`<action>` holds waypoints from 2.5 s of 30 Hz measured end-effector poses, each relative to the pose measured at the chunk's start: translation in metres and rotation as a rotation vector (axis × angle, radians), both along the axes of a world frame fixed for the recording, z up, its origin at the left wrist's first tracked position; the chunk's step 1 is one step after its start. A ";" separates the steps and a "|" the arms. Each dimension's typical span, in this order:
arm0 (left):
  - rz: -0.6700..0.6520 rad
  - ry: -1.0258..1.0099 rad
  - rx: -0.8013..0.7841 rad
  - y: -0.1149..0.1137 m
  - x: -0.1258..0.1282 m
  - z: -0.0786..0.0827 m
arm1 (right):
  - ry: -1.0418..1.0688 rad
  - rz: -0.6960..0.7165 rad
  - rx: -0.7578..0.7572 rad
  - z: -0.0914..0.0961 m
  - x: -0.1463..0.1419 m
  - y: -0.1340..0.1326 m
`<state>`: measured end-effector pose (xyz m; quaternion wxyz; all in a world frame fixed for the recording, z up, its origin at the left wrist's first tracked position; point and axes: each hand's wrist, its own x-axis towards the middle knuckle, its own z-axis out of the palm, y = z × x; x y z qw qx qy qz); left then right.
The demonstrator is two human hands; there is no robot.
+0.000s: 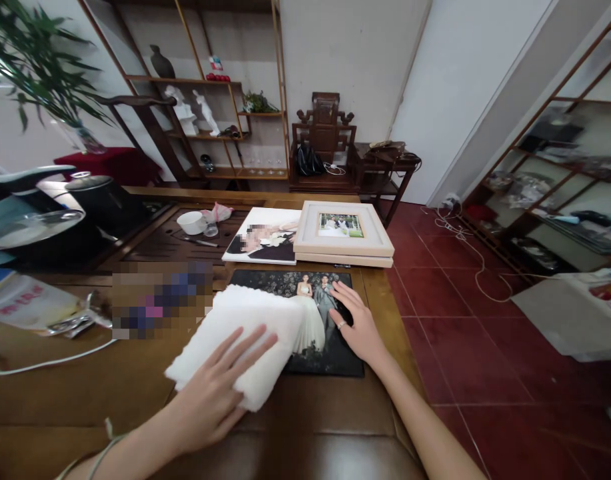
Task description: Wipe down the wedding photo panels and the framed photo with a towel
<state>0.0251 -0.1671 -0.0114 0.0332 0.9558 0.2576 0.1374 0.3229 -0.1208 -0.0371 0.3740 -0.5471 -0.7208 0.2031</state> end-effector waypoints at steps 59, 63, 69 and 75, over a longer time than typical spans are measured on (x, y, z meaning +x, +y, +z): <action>0.127 0.038 0.090 0.032 -0.002 -0.001 | -0.002 -0.001 -0.010 -0.006 0.002 0.001; -0.064 0.050 0.025 0.019 0.007 0.006 | -0.012 -0.006 -0.009 -0.006 0.002 0.001; -0.150 0.082 -0.077 0.012 0.015 0.016 | -0.018 0.001 0.003 -0.006 0.003 0.002; -0.054 0.116 -0.068 0.056 0.032 0.021 | -0.004 0.006 0.004 -0.006 0.004 0.002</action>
